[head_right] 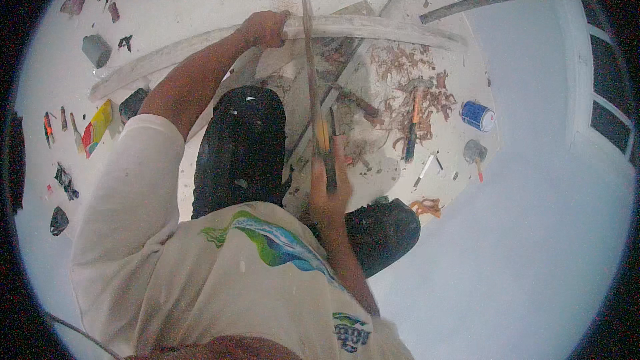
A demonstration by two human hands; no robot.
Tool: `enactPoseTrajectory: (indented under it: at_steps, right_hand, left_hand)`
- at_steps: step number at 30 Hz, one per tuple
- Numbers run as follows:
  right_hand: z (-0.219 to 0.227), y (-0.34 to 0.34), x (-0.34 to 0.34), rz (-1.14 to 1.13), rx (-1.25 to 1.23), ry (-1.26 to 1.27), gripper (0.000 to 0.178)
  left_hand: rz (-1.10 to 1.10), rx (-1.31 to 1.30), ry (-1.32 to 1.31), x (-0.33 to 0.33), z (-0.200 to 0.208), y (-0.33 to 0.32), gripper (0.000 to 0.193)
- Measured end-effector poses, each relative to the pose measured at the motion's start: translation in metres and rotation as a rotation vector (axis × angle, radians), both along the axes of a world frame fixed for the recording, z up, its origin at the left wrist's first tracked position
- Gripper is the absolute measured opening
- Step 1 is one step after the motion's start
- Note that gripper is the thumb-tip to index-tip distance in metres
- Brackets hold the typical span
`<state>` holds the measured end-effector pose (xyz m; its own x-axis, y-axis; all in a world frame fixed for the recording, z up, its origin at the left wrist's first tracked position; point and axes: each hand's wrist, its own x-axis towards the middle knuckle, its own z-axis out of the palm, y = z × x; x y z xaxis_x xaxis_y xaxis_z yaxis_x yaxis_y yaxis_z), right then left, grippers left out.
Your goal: The person measures a metal frame with a tape measure, then picks up a wooden plank and saws it by hand. After cutting, the person wipes the plank with a cloth.
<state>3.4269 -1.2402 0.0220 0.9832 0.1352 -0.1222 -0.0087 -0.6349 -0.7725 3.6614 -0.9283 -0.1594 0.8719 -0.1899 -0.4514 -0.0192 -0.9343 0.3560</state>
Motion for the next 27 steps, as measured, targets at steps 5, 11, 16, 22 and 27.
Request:
enactPoseTrajectory:
  at_steps: [5, 11, 16, 22, 27]
  right_hand:
    - [-0.013, 0.018, 0.031, -0.073, 0.051, 0.089, 0.029]
    - [-0.061, 0.038, 0.08, 0.078, -0.045, -0.124, 0.03]
    - [0.034, -0.02, -0.036, -0.183, 0.082, 0.335, 0.037]
    - [-0.07, 0.071, 0.133, 0.054, 0.039, 0.056, 0.037]
    - [-0.001, 0.005, 0.008, -0.017, 0.045, 0.08, 0.034]
  left_hand:
    - [0.016, -0.014, -0.059, -0.006, -0.017, -0.004, 0.069]
    - [0.037, -0.01, -0.065, -0.024, -0.036, -0.005, 0.073]
    - [0.028, 0.014, -0.104, 0.011, -0.017, 0.002, 0.067]
    - [0.025, -0.014, -0.12, -0.001, -0.024, 0.002, 0.064]
    - [0.031, -0.026, -0.089, 0.001, -0.018, 0.007, 0.064]
